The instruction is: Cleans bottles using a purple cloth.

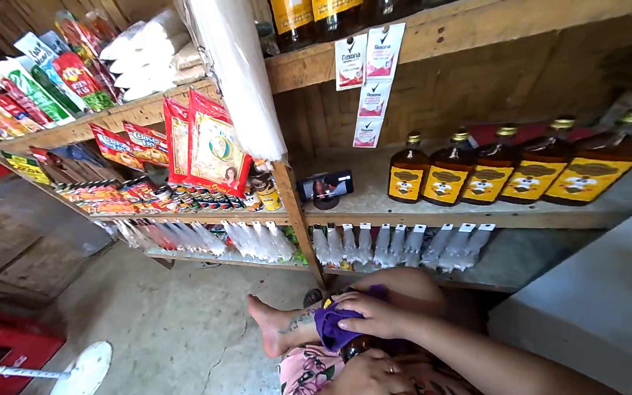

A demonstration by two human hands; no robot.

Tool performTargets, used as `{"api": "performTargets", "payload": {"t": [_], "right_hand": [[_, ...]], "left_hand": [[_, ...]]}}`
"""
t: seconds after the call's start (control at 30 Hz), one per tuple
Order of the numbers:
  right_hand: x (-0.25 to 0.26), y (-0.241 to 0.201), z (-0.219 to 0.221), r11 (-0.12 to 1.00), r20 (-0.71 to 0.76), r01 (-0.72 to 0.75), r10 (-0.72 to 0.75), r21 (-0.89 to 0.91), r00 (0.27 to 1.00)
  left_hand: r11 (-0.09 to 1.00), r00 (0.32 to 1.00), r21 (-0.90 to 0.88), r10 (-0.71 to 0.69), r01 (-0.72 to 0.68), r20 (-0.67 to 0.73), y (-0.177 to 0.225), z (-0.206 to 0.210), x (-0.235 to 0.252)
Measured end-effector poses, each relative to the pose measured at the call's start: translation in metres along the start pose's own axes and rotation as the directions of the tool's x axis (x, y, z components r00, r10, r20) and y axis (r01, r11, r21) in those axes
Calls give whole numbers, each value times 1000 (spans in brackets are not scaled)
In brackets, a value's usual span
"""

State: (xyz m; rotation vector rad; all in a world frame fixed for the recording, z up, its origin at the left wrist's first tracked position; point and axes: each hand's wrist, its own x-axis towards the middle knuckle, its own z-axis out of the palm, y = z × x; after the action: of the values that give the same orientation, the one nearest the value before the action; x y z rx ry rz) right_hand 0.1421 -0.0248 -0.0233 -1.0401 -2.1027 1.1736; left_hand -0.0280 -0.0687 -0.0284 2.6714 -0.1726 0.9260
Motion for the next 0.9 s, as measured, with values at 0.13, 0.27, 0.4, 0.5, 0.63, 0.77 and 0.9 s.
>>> {"api": "performTargets", "payload": {"t": [0.13,0.27,0.4,0.5,0.63,0.77,0.9], "right_hand": [[-13,-13,1,998,29,44,-42,-36,999],[-13,-18,0,997,85,69,-66,-29,994],[11,-14,-8,998,206,45,-35,-45,978],[37,-13,-11,992,306,-73,101,-103,947],[71,5,-4,967,377,-143,216,-212,901],[92,10,2,928,415,-164,302,-336,858],[103,12,1,903,412,-224,373,-367,831]], "left_hand": [[1000,1000,5,3,-3,-10,0,0,0],[1000,999,-3,12,-12,-30,-1,1,0],[1000,999,-4,9,-9,-53,-2,0,1],[1000,999,-3,9,-9,-52,-3,0,2],[1000,998,15,-1,2,-59,-3,-1,0],[1000,997,25,8,-6,-79,-4,0,-2],[1000,997,7,14,-14,-82,-5,-1,-3]]}}
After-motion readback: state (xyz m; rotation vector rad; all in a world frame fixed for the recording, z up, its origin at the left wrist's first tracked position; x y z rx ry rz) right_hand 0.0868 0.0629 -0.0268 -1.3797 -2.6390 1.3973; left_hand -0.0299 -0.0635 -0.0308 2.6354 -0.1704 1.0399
